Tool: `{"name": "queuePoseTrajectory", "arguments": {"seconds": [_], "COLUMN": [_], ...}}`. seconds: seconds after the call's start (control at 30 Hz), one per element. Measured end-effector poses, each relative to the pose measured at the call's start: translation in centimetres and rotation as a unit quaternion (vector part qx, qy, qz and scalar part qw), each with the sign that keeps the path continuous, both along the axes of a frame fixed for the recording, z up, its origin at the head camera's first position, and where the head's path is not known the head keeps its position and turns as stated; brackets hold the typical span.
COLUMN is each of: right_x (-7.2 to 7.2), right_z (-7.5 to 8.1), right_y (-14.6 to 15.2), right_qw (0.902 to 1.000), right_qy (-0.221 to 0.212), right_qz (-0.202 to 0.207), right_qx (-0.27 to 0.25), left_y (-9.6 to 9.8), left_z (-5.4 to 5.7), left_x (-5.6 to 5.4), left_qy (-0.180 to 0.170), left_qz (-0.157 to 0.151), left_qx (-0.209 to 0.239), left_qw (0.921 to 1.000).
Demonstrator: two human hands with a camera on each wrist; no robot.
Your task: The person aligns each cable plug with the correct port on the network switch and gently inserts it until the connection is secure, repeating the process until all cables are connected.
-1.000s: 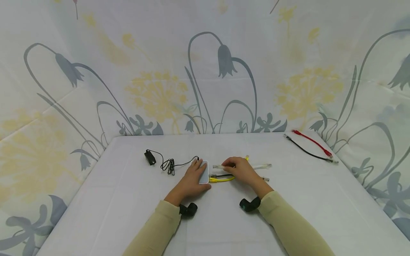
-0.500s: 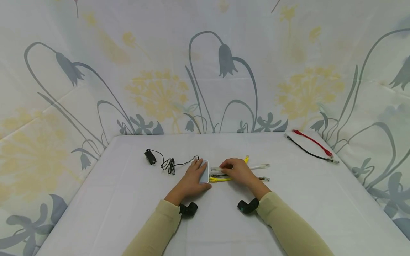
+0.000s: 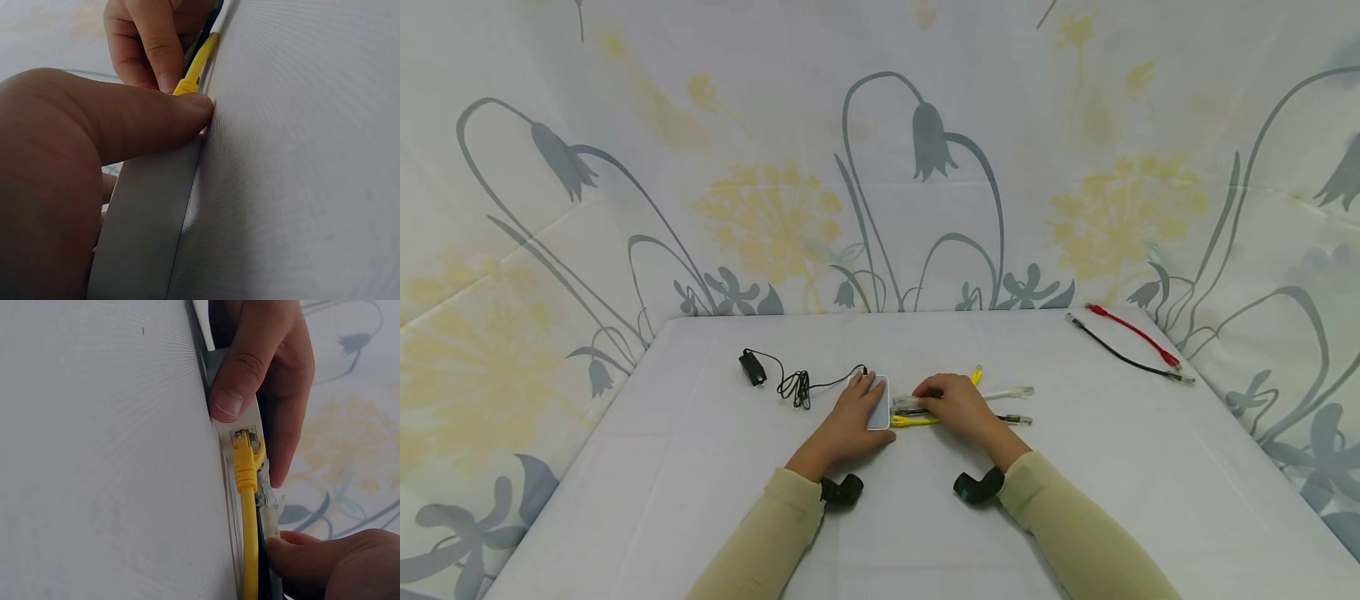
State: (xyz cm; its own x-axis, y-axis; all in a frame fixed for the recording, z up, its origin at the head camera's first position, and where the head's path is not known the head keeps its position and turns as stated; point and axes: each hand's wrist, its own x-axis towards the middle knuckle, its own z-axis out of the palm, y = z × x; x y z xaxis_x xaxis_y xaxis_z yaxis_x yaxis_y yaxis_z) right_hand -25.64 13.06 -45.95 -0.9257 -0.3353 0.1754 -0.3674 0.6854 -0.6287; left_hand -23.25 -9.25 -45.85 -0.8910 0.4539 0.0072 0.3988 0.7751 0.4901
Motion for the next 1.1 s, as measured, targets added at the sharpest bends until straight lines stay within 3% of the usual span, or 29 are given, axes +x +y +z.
{"name": "queuePoseTrajectory", "arguments": {"seconds": [1.1], "right_x": [0.45], "right_z": [0.16], "right_y": [-0.71], "right_qw": [0.9994], "right_qy": [-0.006], "right_qz": [-0.018], "right_qx": [0.03], "left_y": [0.04], "left_z": [0.18], "left_x": [0.08], "left_qy": [-0.003], "left_qz": [-0.001], "left_qx": [0.0], "left_qw": [1.0]}}
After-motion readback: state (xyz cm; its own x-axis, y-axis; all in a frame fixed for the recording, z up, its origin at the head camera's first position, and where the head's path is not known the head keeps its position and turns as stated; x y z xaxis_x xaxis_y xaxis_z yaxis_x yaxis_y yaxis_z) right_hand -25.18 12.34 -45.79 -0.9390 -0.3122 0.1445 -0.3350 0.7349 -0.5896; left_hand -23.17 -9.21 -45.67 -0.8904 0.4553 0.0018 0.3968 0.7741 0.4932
